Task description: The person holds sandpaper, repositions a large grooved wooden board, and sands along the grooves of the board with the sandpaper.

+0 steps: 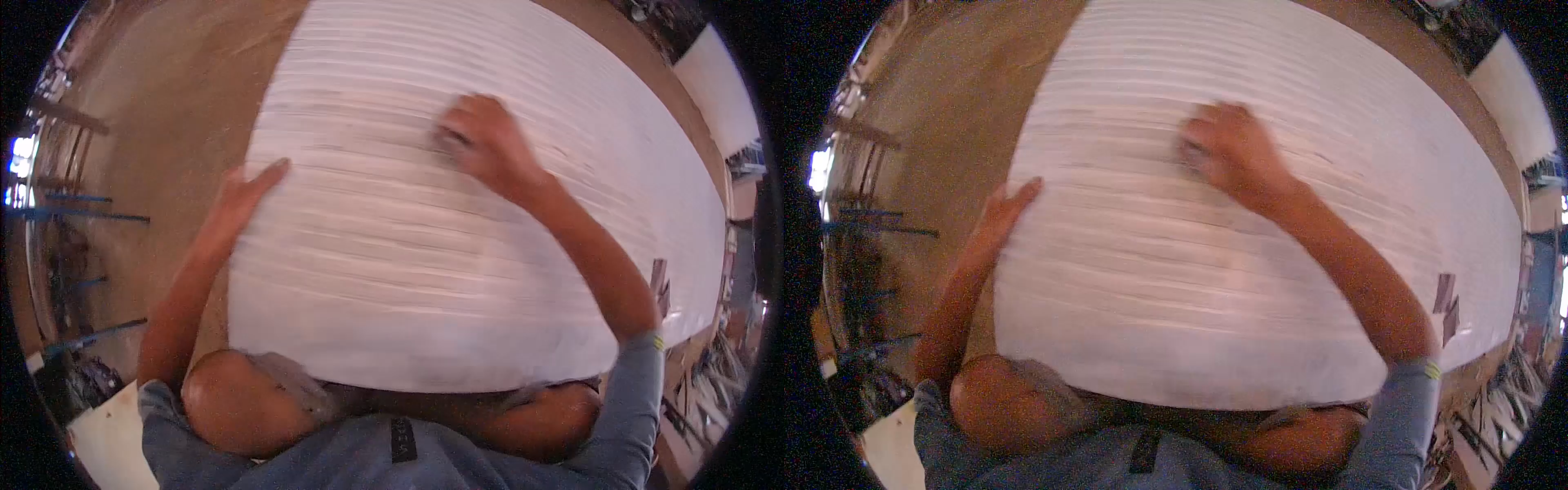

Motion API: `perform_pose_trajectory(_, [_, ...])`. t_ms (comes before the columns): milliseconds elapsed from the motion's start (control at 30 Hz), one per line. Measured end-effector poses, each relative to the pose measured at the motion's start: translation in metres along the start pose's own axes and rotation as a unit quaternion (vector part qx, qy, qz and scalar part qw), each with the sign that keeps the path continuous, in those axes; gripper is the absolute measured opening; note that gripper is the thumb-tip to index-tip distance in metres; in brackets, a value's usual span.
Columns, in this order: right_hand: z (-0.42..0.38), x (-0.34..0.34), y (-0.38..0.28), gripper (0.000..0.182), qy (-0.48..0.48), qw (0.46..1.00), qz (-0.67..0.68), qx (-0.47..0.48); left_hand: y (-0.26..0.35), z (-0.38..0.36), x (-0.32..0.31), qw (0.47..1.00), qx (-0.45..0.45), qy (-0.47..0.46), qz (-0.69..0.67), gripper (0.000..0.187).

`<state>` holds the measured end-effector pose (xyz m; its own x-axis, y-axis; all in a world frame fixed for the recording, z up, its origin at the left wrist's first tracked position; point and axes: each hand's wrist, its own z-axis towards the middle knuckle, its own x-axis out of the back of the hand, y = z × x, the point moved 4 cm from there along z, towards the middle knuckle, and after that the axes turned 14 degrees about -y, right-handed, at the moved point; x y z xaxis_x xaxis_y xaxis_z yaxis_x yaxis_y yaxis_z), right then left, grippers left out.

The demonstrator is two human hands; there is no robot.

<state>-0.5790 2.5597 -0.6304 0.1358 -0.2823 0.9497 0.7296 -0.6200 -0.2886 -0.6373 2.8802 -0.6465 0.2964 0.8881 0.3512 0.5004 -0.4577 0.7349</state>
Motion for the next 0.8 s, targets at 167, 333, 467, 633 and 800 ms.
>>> perform_pose_trajectory(167, [0.133,-0.047,-0.075,0.011,0.064,0.996,-0.017,0.055,-0.011,0.006,0.006,0.997,-0.038,-0.064,-0.01,0.069])
perform_pose_trajectory(333, [0.039,-0.001,-0.031,0.016,-0.047,0.996,-0.063,-0.047,-0.021,0.021,0.022,0.996,-0.075,-0.052,-0.002,0.071])
perform_pose_trajectory(467, [0.044,-0.008,-0.041,0.021,-0.093,0.985,-0.072,-0.124,-0.018,0.015,0.019,0.992,-0.109,-0.055,-0.02,0.072])
perform_pose_trajectory(633, [0.193,-0.053,-0.112,0.01,0.09,0.991,-0.035,0.096,-0.026,0.02,0.028,0.982,-0.185,-0.046,-0.009,0.073])
perform_pose_trajectory(800, [0.14,-0.029,-0.084,0.023,-0.051,0.996,-0.063,-0.038,-0.027,0.023,0.031,0.985,-0.159,-0.06,-0.038,0.073])
